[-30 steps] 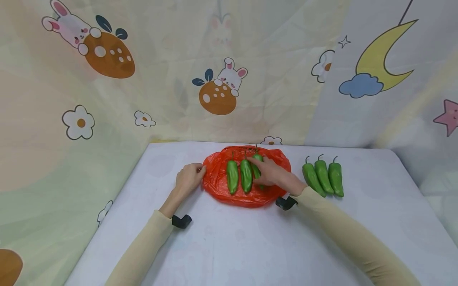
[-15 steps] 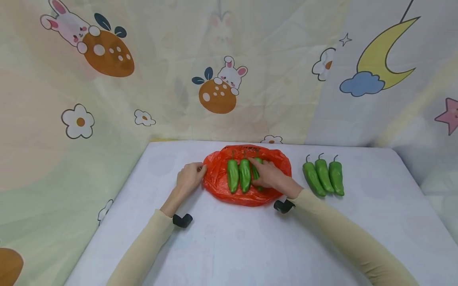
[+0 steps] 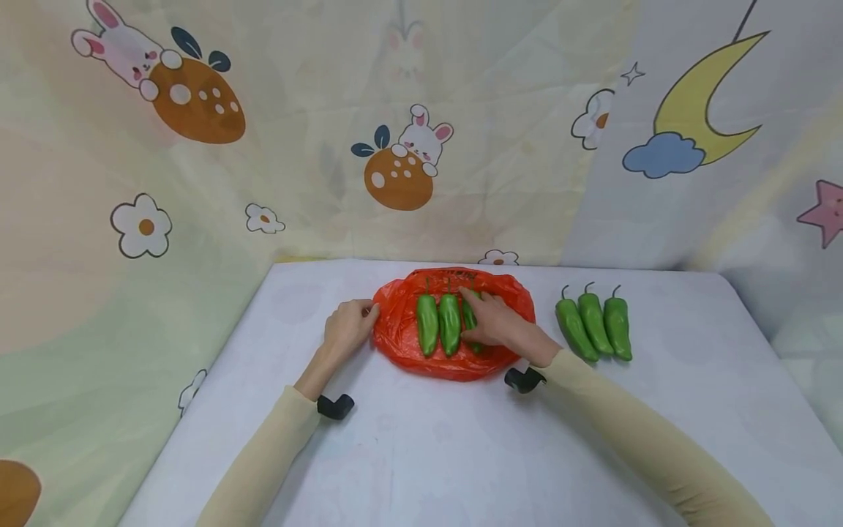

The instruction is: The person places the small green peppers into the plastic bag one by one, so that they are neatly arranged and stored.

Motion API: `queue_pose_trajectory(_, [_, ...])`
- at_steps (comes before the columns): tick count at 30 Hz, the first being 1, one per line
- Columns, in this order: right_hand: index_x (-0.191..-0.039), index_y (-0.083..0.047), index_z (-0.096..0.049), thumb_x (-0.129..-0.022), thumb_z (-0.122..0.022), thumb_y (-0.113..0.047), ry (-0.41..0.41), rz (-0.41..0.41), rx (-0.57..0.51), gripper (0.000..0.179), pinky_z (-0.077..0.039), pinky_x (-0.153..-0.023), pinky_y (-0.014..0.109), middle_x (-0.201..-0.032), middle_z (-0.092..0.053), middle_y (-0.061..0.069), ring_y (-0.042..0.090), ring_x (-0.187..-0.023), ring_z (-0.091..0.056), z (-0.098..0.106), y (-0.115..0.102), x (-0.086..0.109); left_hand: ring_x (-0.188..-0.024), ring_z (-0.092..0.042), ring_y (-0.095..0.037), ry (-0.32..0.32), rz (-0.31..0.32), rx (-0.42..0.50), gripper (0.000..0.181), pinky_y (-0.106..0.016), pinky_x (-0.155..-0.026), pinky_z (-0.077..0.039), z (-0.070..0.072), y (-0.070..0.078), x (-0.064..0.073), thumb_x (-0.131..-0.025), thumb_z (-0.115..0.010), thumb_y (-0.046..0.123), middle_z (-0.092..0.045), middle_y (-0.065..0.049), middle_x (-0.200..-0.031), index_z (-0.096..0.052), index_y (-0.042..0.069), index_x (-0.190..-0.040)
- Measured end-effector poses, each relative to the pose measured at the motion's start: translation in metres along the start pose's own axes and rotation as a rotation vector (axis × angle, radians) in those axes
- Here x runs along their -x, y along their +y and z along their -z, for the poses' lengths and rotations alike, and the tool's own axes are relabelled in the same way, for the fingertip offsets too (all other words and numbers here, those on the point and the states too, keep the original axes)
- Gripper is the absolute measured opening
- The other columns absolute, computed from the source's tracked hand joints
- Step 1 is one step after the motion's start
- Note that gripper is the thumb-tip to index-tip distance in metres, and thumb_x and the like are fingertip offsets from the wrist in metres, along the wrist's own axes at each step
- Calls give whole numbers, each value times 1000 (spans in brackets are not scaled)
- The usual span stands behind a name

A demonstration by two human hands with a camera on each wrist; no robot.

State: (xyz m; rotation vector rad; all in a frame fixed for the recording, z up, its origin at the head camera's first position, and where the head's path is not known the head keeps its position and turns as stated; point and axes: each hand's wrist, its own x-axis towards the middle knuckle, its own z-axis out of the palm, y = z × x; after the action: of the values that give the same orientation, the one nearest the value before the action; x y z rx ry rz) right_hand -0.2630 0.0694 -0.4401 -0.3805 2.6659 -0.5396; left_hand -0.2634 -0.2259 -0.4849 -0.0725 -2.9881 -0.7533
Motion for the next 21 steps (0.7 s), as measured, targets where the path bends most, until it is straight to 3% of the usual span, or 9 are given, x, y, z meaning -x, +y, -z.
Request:
queue_pose_trajectory(7, [-161,-17,-20,-89,-75,-33,57,80,6,92,-39,-107,65,-161,-27,25,48,-147,-29,17,-3,14,-61,-53,-16,-7,8,-5,30,-27,-52,-40,1,1,-1,-100,-51,31,-60,-1,-69,-75,12,-100])
queue_pose_trajectory(12, [-159,-14,-27,-88,-76,-30,112,157,2,87,-46,-103,61,-159,-33,22,44,-145,-34,31,0,29,-63,-53,-17,9,6,-8,30,-28,-53,-40,2,3,-1,-100,-51,31,-61,-1,-70,-74,13,-99])
queue_pose_trajectory(18, [-157,-10,-29,-90,-73,-28,141,197,-17,83,-45,-102,63,-155,-36,26,47,-141,-36,49,18,50,-64,-54,-18,-9,20,-6,31,-28,-54,-41,3,4,1,-101,-51,30,-62,-1,-72,-75,11,-105])
queue_pose_trajectory(21, [-157,-8,-29,-90,-73,-27,148,178,-12,83,-44,-101,66,-155,-35,27,49,-141,-35,59,35,59,-65,-54,-18,-5,10,-7,31,-28,-54,-42,4,5,0,-101,-51,31,-62,-1,-71,-75,12,-103])
